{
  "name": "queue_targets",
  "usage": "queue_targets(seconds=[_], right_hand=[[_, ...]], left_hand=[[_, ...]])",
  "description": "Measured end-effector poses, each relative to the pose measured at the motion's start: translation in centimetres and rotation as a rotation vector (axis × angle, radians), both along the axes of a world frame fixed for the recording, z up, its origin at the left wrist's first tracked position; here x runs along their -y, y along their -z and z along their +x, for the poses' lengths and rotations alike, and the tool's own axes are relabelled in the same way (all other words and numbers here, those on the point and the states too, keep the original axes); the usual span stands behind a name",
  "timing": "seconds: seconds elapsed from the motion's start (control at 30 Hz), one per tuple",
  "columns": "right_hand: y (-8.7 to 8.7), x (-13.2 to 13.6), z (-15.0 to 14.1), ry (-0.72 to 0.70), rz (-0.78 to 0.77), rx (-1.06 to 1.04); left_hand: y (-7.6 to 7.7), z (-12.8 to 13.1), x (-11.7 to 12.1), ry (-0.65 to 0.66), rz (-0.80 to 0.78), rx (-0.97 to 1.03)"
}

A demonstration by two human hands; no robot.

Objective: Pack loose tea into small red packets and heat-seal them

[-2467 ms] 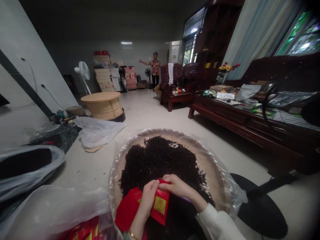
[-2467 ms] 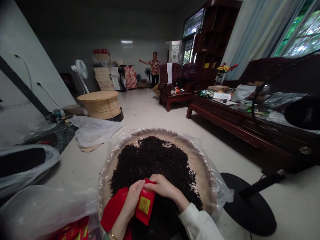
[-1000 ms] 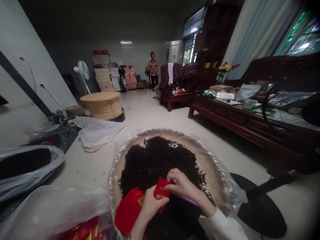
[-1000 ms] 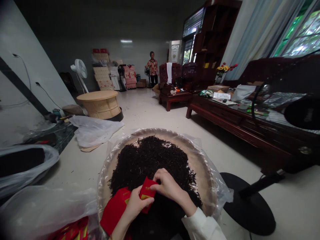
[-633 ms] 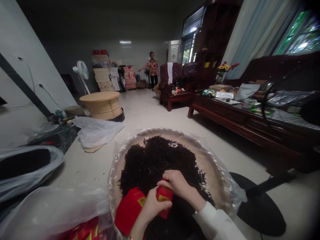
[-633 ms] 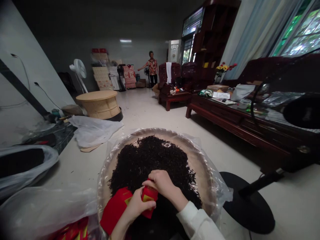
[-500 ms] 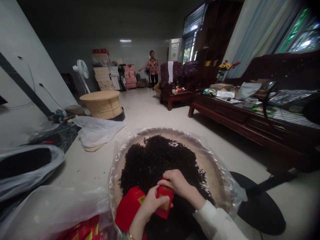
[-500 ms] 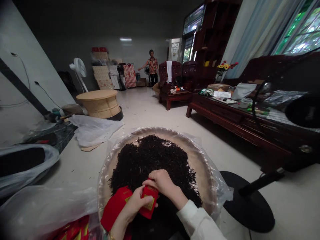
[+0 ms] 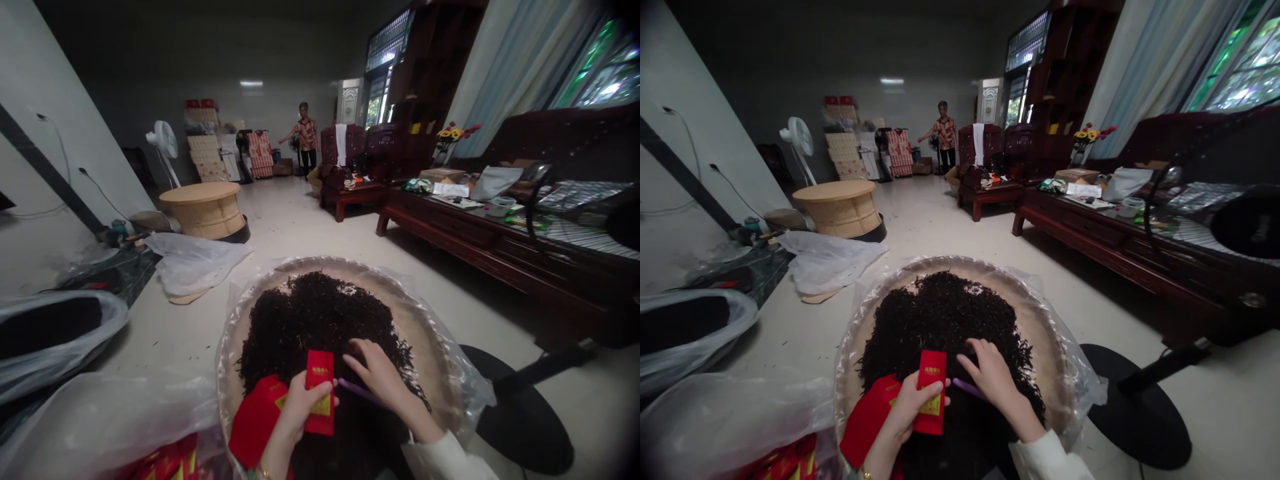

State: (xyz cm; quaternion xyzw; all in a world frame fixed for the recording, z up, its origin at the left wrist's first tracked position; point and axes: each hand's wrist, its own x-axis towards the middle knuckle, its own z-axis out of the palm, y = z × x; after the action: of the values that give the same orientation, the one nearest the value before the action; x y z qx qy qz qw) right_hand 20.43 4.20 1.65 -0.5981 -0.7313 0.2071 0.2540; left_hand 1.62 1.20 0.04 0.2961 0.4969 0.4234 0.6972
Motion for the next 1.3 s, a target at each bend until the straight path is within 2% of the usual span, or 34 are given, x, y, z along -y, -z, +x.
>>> queue_targets(seconds=[0.1, 0.2, 0.4, 0.53, 0.63, 0.73, 0.83, 0.93, 1.07, 1.3], right_hand=[[2.2, 1.7, 1.4, -0.006, -0.086, 0.194], [3.9, 2.8, 1.8, -0.016, -0.143, 0.231], [5.4, 2.6, 1.8, -0.036, -0.138, -0.041], [5.7, 1.9, 2.6, -0.023, -0.170, -0.191], [4.2, 1.3, 3.5, -0.033, -0.203, -0.299], [0.9, 0.8, 3.7, -0.107, -0.235, -0.343], [-2.5, 0.5, 2.6, -0.207, -0.248, -0.284], [-4.6, 0.4, 0.8, -0.275, -0.228, -0.182], [-5.6, 0.2, -0.9, -0.293, -0.215, -0.141], [-5.6, 0.1, -1.1, -0.250, -0.176, -0.135]], left_hand=[[0.0, -0.3, -0.3, -0.033, 0.002, 0.007], [0.0, -0.2, -0.4, -0.042, 0.008, 0.016], [-0.3, -0.4, 0.0, 0.001, 0.015, 0.021], [-0.1, -0.6, 0.1, -0.025, 0.022, -0.002], [0.1, -0.7, 0.1, -0.031, 0.028, -0.025], [0.2, -0.6, 0.1, -0.005, 0.045, -0.035], [1.1, -0.3, -0.1, 0.018, 0.082, -0.068], [2.6, -0.1, -0.7, 0.014, 0.122, -0.145], [3.8, -0.4, -1.1, 0.011, 0.191, -0.194], [2.5, -0.5, -0.5, 0.036, 0.168, -0.103]])
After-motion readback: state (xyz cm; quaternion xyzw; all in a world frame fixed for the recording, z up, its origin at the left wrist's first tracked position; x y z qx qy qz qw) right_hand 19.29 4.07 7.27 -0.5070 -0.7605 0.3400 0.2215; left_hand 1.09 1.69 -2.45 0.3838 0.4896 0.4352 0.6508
